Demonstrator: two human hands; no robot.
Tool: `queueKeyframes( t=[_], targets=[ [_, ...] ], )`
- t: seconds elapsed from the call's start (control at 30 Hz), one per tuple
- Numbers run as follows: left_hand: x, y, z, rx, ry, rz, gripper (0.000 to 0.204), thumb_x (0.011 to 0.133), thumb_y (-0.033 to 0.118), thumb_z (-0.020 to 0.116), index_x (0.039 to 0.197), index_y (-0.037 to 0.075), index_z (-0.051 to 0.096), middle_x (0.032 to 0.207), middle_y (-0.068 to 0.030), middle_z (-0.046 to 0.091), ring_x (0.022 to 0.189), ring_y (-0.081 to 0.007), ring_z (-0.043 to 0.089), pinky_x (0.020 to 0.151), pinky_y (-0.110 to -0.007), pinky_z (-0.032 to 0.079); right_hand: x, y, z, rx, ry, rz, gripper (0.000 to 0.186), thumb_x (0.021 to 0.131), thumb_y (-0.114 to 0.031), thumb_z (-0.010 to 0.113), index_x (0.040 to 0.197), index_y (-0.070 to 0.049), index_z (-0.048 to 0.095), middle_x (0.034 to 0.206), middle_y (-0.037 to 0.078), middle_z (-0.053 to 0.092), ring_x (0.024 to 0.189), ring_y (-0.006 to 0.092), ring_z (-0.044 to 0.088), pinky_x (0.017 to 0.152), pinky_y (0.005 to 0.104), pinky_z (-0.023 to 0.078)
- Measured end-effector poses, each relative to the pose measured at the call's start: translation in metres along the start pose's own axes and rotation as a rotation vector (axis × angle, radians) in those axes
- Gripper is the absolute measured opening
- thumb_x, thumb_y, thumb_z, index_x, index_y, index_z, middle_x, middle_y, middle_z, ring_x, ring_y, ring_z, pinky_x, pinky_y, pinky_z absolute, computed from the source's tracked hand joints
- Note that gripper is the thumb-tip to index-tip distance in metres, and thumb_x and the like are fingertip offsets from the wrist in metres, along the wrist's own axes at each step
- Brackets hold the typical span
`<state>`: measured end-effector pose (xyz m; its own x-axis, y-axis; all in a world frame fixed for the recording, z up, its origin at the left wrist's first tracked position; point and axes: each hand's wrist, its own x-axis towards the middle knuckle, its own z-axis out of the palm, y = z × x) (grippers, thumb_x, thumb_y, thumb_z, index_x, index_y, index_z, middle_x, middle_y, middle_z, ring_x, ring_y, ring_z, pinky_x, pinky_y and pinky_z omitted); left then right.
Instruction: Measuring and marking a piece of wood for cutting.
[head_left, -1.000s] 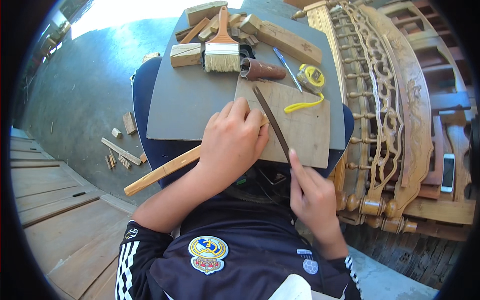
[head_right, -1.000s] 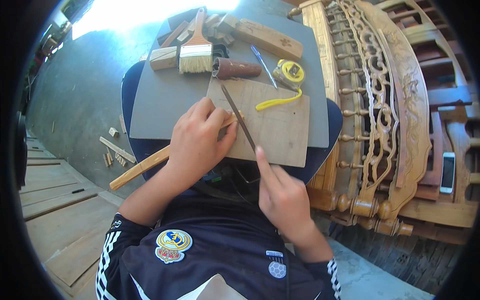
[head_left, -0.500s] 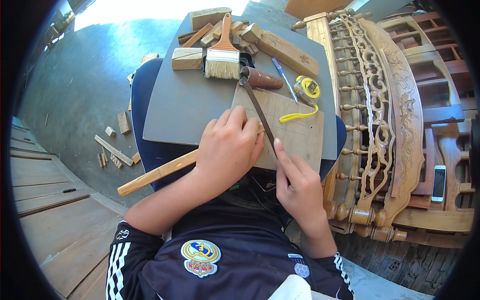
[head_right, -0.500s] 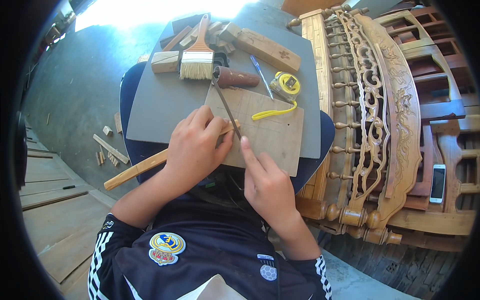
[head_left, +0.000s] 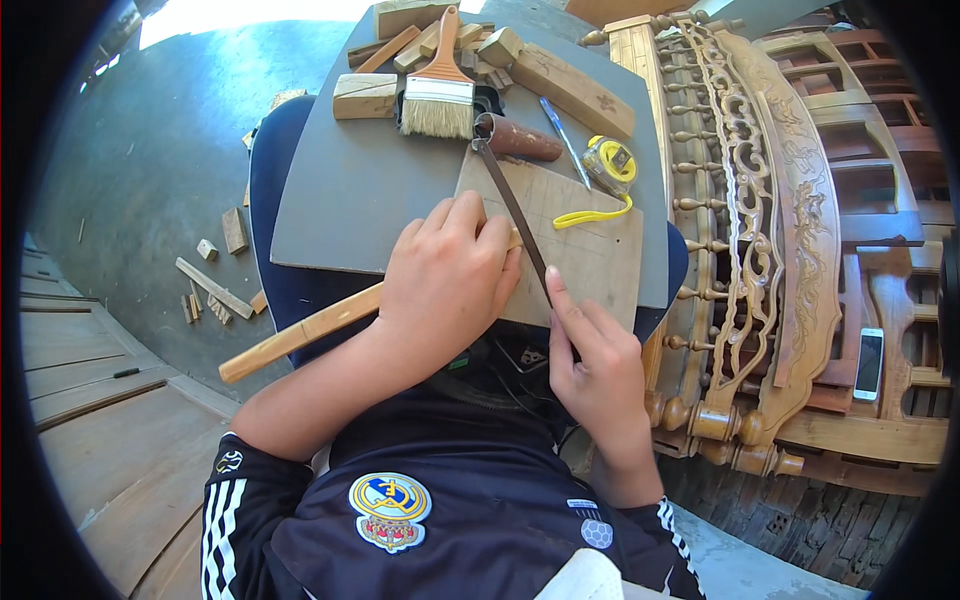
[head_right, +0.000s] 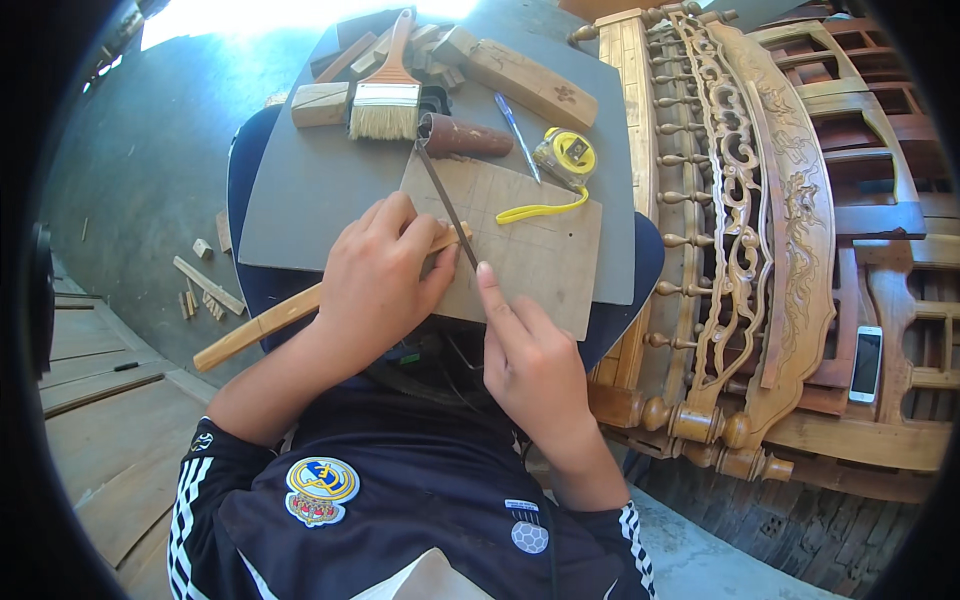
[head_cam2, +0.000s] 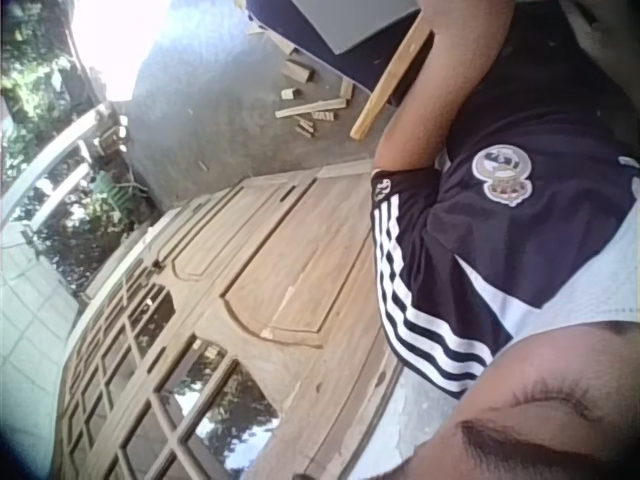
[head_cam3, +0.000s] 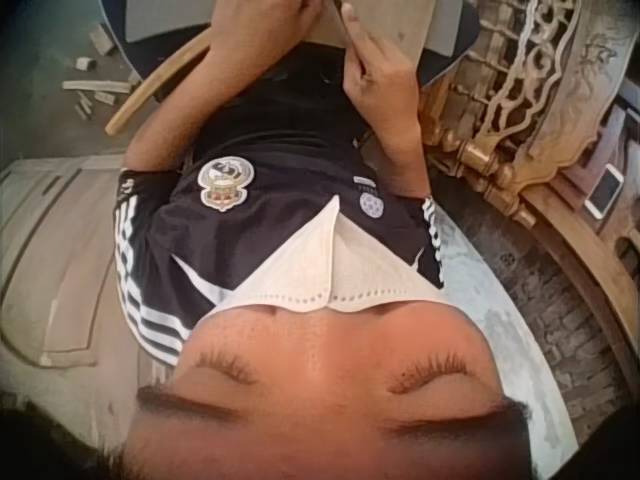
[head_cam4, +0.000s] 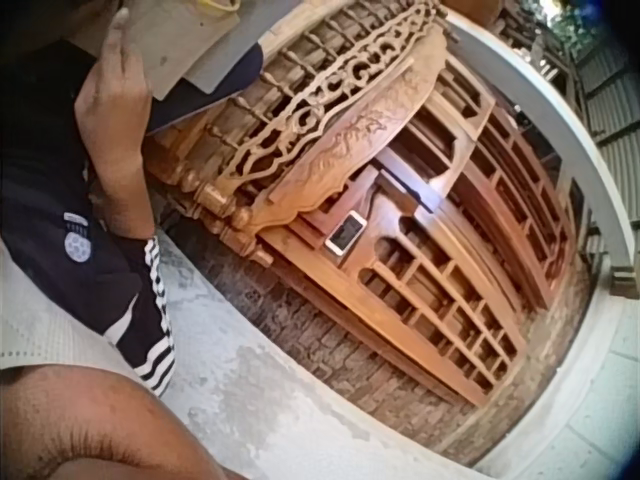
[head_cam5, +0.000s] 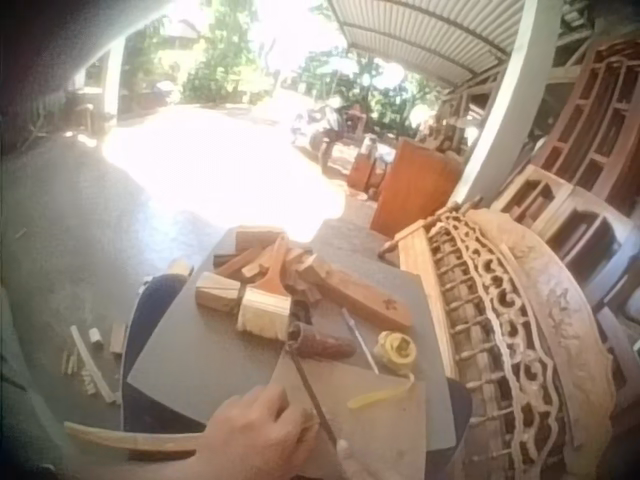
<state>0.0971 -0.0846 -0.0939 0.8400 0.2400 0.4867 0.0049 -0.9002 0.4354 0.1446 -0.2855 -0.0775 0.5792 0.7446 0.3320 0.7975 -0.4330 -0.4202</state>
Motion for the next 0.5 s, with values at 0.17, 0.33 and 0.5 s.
queueKeyframes(
  t=[0.17,0.33,0.5],
  targets=[
    [-0.001,0.002,0.003,0.016,0.013,-0.019,0.018,0.088,0.022,0.073,0.085,0.006,0.066,0.089,-0.0091,0.057,0.086,-0.0257,0.065,0.07,-0.04,0.051,-0.025,-0.013,-0.018,-0.042,-0.041,0.036,0.068,0.084,0.011,0.069,0.149,-0.008,0.061,0.076,0.012,0.056,0.06,0.0314,0.059,0.059,0.0423,0.052],
    [-0.003,0.0,0.002,0.009,-0.004,-0.032,0.014,0.086,0.017,0.077,0.089,0.006,0.069,0.09,-0.0106,0.057,0.086,-0.0289,0.065,0.073,-0.041,0.053,-0.044,-0.022,-0.033,-0.033,-0.056,0.111,0.065,0.083,0.012,0.072,0.145,-0.004,0.063,0.076,0.01,0.059,0.059,0.0268,0.061,0.06,0.0387,0.054],
    [-0.002,0.004,0.002,0.026,-0.007,-0.019,0.015,0.086,0.018,0.077,0.09,0.006,0.069,0.091,-0.0101,0.057,0.086,-0.0286,0.064,0.073,-0.041,0.053,-0.006,-0.005,-0.003,-0.005,0.007,0.016,0.066,0.084,0.012,0.069,0.148,-0.004,0.061,0.074,0.011,0.057,0.058,0.0302,0.059,0.059,0.0412,0.053]
  ],
)
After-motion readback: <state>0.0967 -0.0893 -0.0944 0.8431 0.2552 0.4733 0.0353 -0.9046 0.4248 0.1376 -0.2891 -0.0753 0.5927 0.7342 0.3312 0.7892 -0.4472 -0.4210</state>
